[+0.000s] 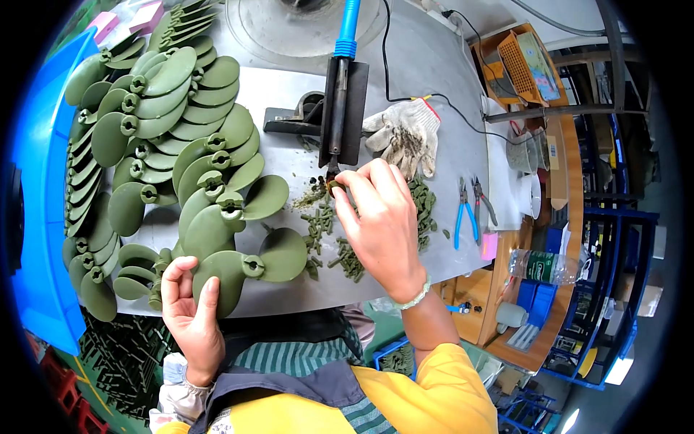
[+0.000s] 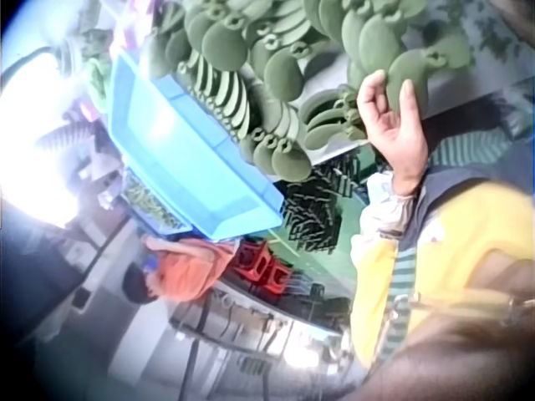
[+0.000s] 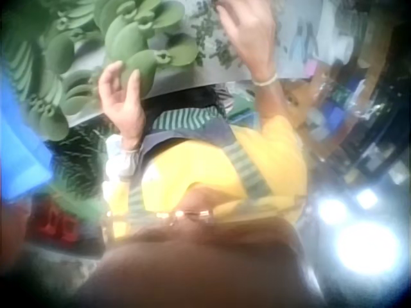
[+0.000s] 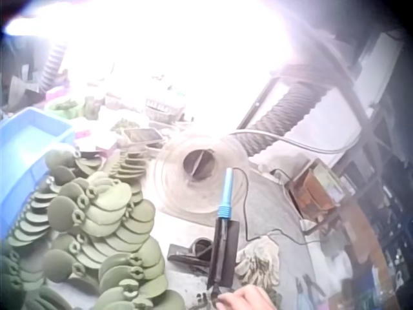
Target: The person picks up and joins together small green plastic components on a workbench, then uses a pointed tool to adjust or clean the assembled part.
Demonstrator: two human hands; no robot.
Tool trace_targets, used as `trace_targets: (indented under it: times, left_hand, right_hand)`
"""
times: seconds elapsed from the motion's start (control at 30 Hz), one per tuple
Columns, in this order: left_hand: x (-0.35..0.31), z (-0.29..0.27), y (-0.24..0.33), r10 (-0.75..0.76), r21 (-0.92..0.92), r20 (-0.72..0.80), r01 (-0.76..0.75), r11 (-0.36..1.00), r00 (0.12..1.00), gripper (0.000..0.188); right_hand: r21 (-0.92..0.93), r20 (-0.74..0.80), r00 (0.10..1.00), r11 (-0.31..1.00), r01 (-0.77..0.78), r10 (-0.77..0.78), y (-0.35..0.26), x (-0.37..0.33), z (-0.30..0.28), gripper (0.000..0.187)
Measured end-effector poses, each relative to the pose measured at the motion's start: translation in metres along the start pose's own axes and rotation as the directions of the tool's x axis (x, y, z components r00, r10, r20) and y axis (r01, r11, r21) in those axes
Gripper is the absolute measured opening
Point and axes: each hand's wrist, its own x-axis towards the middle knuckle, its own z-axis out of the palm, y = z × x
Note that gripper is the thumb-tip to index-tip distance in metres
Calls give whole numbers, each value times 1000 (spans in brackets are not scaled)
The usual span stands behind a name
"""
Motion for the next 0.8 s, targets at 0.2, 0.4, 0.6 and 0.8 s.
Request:
trace_targets:
  times: [0.2, 0.4, 0.6, 0.8]
  left_hand:
    - [3, 5, 6, -80, -93, -2, 80, 992, 997, 44]
    - [4, 6, 4, -13, -27, 20, 14, 1000, 1000, 42]
    - [5, 6, 5, -82, -94, 1, 82, 992, 997, 44]
    - [6, 5, 2, -5, -24, 21, 5, 1000, 1000, 41]
  right_hand:
    - [-39, 20, 999, 999, 29, -28, -1, 4, 0, 14]
    - [-58, 31, 998, 997, 52, -50, -1, 6, -1, 15]
    - [-81, 37, 998, 995, 60, -57, -2, 7, -2, 16]
    - [-88, 35, 997, 994, 67, -64, -2, 8, -2, 16]
